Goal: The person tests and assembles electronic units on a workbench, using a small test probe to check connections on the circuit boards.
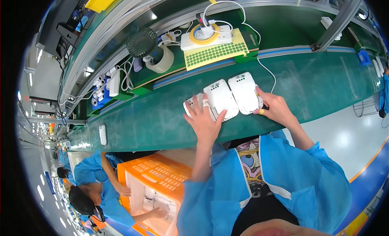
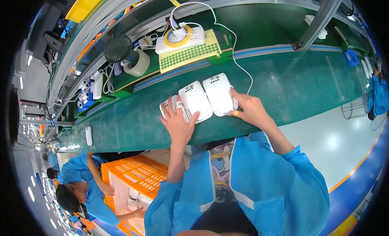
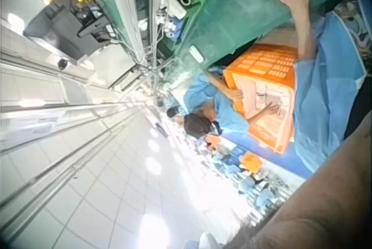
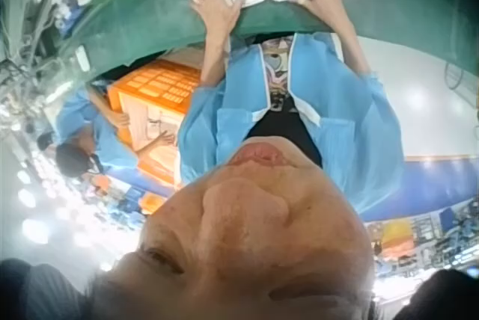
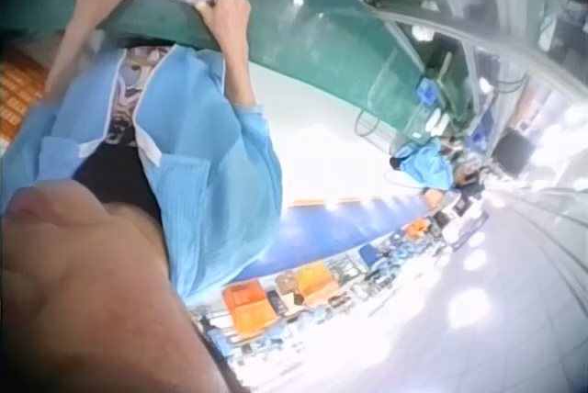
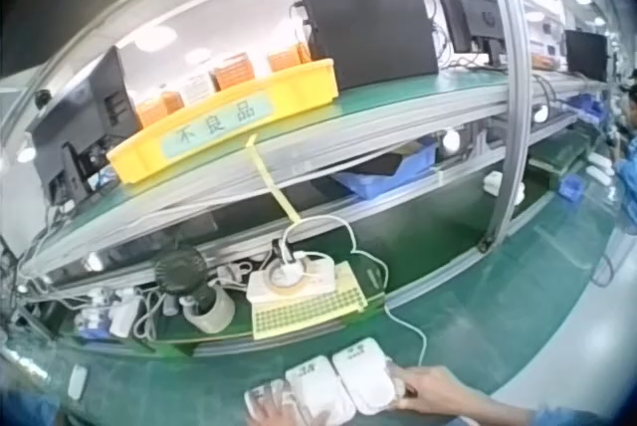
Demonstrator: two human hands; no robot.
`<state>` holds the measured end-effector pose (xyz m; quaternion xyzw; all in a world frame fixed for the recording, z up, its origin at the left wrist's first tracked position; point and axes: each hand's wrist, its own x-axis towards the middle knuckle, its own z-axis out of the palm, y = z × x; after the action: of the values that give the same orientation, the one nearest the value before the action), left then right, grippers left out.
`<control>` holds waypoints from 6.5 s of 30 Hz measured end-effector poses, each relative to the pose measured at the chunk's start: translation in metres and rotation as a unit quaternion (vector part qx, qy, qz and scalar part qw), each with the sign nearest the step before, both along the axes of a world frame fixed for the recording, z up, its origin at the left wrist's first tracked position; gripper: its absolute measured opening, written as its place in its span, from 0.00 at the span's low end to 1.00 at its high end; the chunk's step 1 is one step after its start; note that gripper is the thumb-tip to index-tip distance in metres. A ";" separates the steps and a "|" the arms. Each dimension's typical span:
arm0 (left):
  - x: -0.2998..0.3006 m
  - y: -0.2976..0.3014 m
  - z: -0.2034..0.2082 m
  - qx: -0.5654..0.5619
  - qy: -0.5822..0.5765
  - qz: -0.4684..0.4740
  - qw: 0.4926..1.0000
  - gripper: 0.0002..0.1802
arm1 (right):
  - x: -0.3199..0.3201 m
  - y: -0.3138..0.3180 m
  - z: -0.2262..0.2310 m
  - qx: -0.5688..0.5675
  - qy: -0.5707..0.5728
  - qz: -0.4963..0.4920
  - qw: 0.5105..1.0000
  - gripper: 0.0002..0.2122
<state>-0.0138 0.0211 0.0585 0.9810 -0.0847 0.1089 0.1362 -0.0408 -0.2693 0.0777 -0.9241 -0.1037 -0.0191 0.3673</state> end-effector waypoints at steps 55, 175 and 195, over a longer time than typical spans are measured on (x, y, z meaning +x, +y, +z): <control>0.032 -0.058 -0.006 -0.101 0.061 -0.201 0.972 0.30 | 0.035 -0.253 -0.029 0.213 -0.246 -0.416 0.849 0.09; 0.025 -0.003 0.010 -0.159 0.023 -0.234 0.959 0.42 | -0.009 0.054 -0.021 0.010 -0.154 -0.022 0.988 0.05; 0.154 -0.128 0.061 -0.219 -0.216 -0.284 0.908 0.06 | -0.017 0.051 0.001 -0.055 -0.198 0.007 0.979 0.03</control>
<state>0.1401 -0.1069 0.1195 0.8140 -0.3608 0.2902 0.3508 -0.0576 -0.2186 0.0783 -0.9203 -0.1812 -0.1932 0.2880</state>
